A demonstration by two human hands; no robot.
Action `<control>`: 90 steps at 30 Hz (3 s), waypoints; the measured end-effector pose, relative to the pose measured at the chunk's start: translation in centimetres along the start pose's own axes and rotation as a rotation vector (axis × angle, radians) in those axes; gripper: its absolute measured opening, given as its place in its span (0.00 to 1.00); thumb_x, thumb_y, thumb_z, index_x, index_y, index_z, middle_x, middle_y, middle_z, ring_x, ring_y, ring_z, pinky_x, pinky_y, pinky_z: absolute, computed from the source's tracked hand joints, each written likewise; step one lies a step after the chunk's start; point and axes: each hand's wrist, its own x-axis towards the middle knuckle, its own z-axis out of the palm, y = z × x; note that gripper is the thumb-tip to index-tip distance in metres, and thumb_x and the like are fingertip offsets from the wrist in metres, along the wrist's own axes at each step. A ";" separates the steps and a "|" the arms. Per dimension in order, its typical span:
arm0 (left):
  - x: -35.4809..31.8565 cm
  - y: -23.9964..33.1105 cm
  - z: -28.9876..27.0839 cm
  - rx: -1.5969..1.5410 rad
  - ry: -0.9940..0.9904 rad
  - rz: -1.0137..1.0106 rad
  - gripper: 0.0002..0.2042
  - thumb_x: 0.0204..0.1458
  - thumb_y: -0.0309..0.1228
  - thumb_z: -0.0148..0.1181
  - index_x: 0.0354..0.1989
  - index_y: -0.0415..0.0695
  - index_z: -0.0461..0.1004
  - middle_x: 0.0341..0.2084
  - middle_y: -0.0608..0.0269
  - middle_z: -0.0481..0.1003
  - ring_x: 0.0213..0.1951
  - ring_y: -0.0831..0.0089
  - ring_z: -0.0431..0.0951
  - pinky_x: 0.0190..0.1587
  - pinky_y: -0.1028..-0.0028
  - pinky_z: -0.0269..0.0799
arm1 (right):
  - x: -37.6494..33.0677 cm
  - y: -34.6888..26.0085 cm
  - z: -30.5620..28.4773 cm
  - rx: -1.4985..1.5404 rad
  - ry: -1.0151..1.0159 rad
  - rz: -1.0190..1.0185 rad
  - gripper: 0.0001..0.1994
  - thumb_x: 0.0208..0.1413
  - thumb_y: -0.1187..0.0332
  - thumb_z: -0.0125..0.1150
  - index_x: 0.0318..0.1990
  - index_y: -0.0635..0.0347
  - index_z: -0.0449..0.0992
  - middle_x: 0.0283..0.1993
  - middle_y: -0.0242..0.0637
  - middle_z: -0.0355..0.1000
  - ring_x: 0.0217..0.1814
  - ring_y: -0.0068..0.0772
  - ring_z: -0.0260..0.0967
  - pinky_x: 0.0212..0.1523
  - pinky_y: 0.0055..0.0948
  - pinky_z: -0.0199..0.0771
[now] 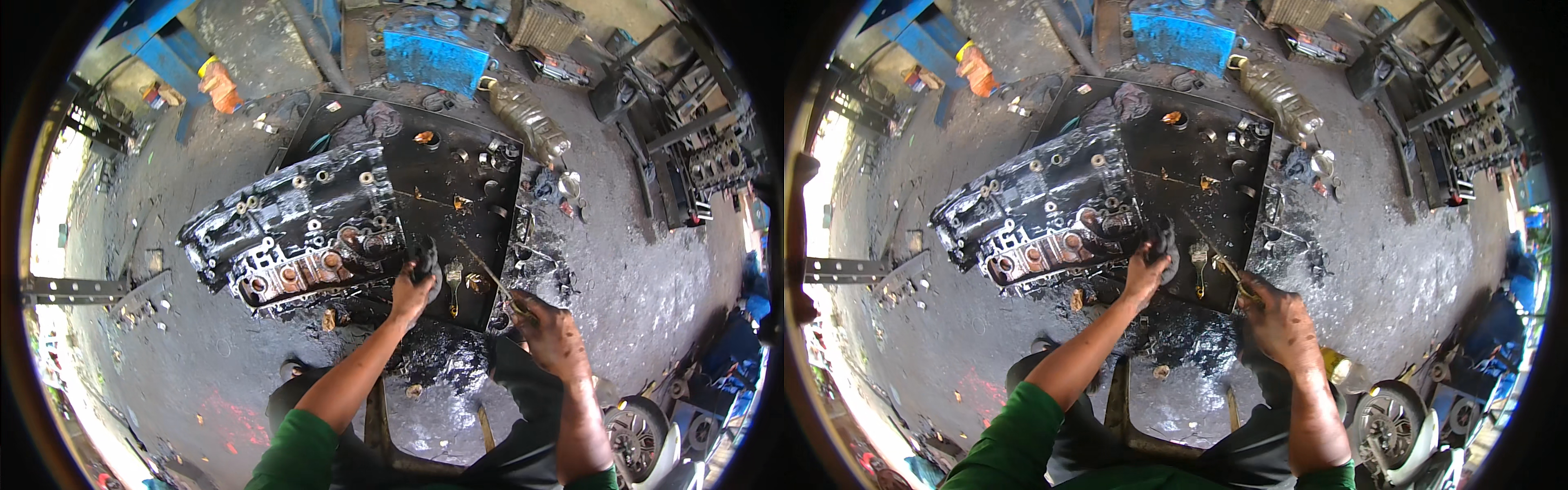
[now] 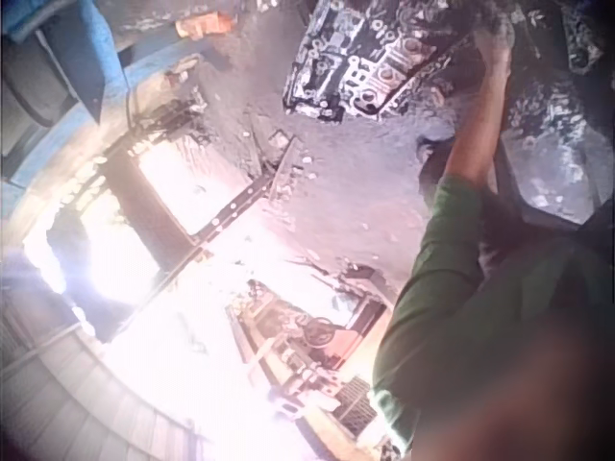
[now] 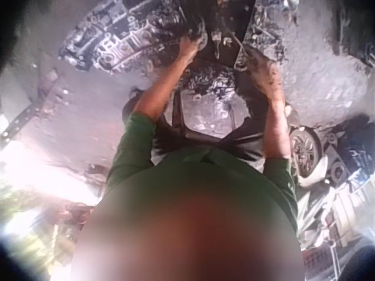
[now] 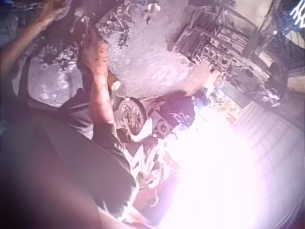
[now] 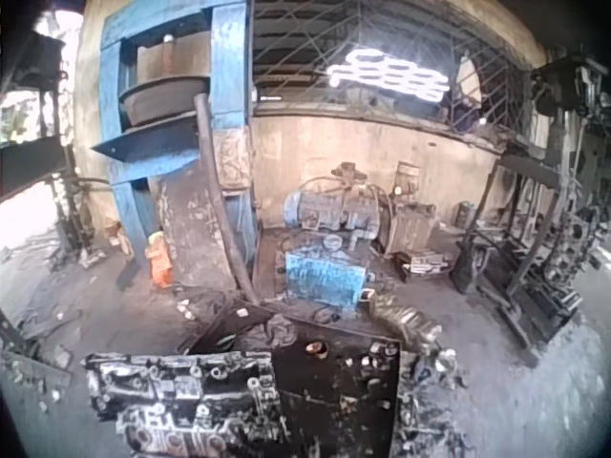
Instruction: The person cleans a disassembled engine block using a rag and a screwdriver. They wipe surfaces, scrape residue from bolt holes and cavities, and repeatedly wipe the block to remove grime.
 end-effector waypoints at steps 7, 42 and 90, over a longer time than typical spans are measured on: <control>3.4 -11.9 0.9 0.361 0.221 -0.207 0.23 0.51 0.31 0.63 0.56 0.43 0.69 0.39 0.50 0.76 0.39 0.64 0.78 0.36 0.68 0.72 | -1.8 3.7 -3.5 0.085 0.024 -0.012 0.18 0.57 0.65 0.59 0.54 0.56 0.73 0.40 0.51 0.76 0.40 0.54 0.75 0.41 0.43 0.74; 1.8 16.7 -2.4 0.686 0.390 0.604 0.12 0.45 0.19 0.59 0.39 0.39 0.68 0.34 0.49 0.74 0.38 0.49 0.76 0.44 0.61 0.69 | 3.8 -9.2 4.4 -0.132 0.111 -0.276 0.14 0.57 0.63 0.56 0.49 0.53 0.77 0.34 0.51 0.77 0.37 0.57 0.75 0.41 0.46 0.76; -1.8 16.1 -2.4 0.622 0.147 0.555 0.16 0.49 0.21 0.56 0.49 0.42 0.71 0.39 0.44 0.75 0.42 0.47 0.75 0.46 0.59 0.72 | 1.4 -10.1 13.5 -0.064 0.255 -0.200 0.19 0.61 0.65 0.56 0.59 0.56 0.71 0.38 0.50 0.78 0.33 0.45 0.77 0.30 0.37 0.77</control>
